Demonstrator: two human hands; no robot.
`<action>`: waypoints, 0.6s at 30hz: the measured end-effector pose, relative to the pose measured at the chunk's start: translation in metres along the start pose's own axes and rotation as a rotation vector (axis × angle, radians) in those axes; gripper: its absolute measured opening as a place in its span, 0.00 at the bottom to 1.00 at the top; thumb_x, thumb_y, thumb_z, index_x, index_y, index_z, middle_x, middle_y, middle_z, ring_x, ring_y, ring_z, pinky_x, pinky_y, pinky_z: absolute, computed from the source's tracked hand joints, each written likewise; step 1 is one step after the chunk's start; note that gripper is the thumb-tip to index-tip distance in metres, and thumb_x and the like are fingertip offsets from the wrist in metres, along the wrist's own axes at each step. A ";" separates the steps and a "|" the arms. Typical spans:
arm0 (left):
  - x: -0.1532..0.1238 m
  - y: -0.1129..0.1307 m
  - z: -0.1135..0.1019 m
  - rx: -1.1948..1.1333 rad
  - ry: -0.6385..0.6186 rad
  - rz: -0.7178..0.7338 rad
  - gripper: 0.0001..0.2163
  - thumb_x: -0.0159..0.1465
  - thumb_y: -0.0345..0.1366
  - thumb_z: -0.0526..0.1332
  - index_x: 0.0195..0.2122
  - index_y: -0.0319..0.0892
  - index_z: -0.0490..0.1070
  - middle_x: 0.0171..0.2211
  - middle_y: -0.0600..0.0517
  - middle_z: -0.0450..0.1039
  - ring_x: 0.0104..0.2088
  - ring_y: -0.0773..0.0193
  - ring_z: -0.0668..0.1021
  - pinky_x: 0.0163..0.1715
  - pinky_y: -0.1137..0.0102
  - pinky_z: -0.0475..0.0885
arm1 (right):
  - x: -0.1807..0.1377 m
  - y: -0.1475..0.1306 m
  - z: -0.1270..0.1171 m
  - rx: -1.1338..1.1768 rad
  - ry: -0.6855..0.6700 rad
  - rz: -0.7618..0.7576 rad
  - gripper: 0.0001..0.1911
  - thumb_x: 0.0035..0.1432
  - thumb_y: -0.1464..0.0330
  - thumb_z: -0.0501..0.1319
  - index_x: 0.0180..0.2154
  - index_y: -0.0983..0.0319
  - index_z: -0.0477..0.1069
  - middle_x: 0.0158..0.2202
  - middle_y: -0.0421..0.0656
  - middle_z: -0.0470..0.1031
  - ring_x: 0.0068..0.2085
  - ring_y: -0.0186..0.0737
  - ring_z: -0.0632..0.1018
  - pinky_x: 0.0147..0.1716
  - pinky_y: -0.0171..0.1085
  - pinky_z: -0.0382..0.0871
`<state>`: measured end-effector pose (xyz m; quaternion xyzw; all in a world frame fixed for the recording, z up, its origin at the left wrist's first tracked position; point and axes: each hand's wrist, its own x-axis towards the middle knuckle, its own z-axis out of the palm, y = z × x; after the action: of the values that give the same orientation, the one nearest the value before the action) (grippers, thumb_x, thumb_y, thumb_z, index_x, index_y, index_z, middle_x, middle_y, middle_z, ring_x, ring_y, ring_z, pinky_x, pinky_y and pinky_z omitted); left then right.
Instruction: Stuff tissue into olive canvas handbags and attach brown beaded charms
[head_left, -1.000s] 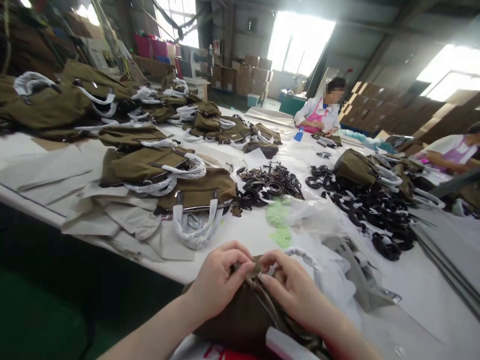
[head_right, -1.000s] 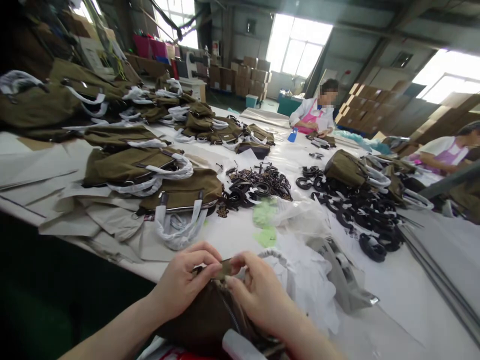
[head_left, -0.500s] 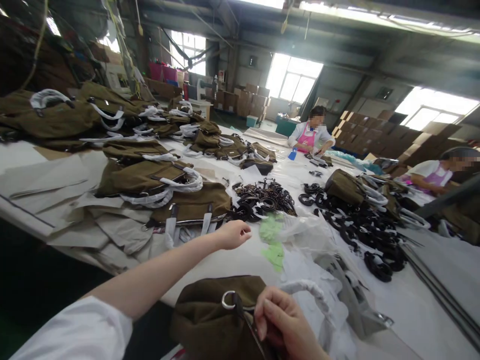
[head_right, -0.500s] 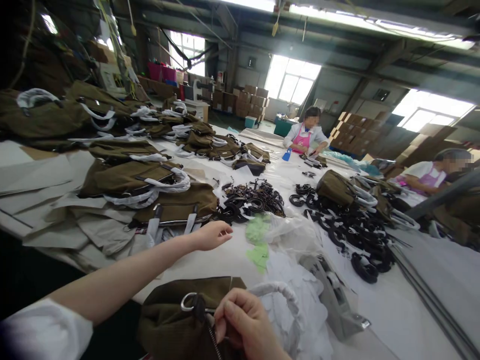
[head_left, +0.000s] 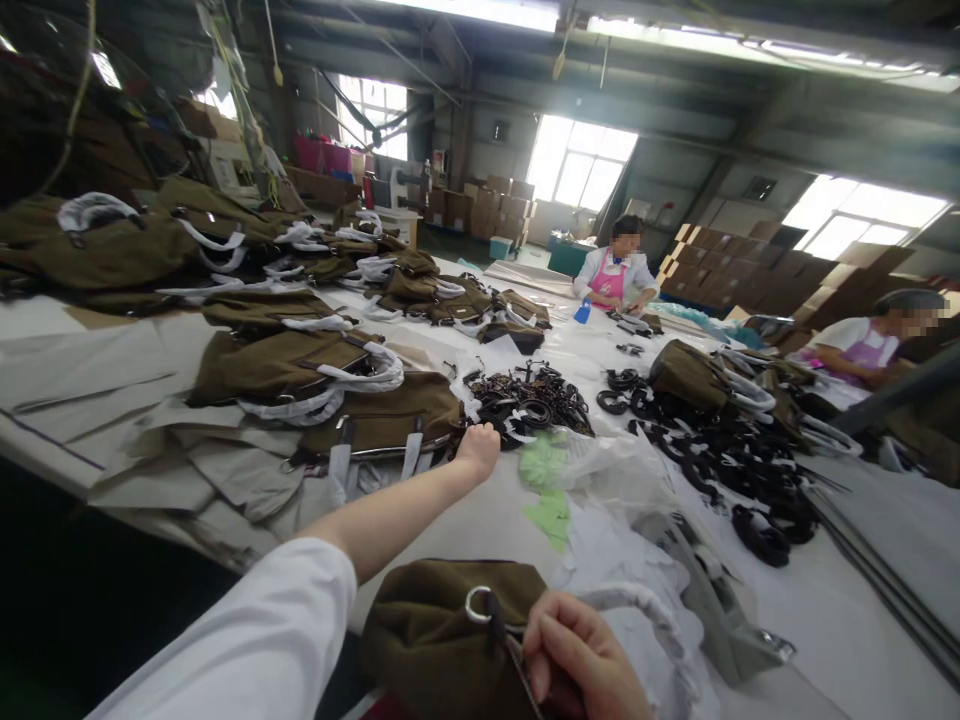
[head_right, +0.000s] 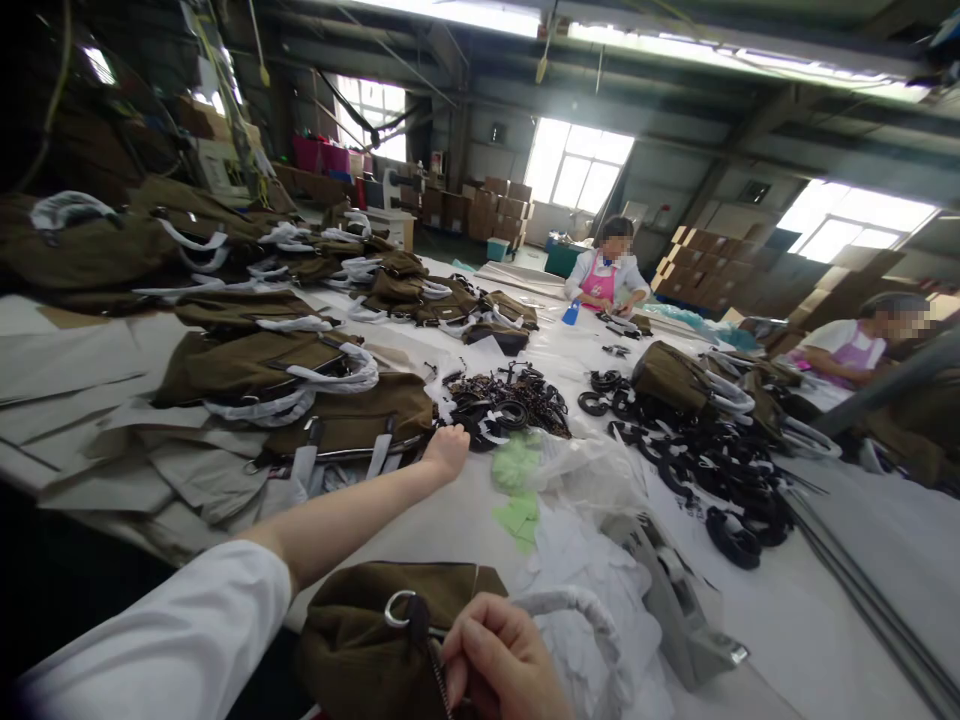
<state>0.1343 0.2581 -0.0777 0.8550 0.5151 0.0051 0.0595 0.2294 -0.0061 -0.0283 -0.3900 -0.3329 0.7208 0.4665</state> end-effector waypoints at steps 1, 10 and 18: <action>-0.005 0.001 0.003 0.003 -0.023 0.012 0.17 0.66 0.40 0.61 0.52 0.36 0.68 0.52 0.42 0.70 0.49 0.55 0.75 0.47 0.56 0.74 | 0.000 -0.001 0.001 -0.014 0.003 0.015 0.23 0.51 0.50 0.68 0.28 0.65 0.72 0.15 0.37 0.67 0.15 0.24 0.59 0.17 0.27 0.46; -0.063 0.034 0.015 -0.129 -0.281 0.298 0.11 0.65 0.43 0.61 0.42 0.41 0.76 0.39 0.48 0.77 0.39 0.60 0.79 0.40 0.65 0.75 | -0.002 -0.009 0.010 0.025 0.028 0.076 0.18 0.54 0.55 0.68 0.29 0.65 0.73 0.18 0.40 0.71 0.19 0.27 0.66 0.21 0.28 0.53; -0.022 0.008 -0.006 -0.126 -0.185 0.494 0.19 0.52 0.22 0.63 0.44 0.45 0.78 0.63 0.45 0.62 0.62 0.50 0.64 0.60 0.60 0.60 | -0.004 -0.009 0.004 0.012 0.033 0.035 0.19 0.56 0.55 0.67 0.29 0.66 0.73 0.17 0.39 0.71 0.17 0.25 0.61 0.18 0.28 0.47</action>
<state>0.1311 0.2359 -0.0695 0.9463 0.2820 -0.0265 0.1561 0.2307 -0.0075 -0.0183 -0.4048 -0.3140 0.7243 0.4615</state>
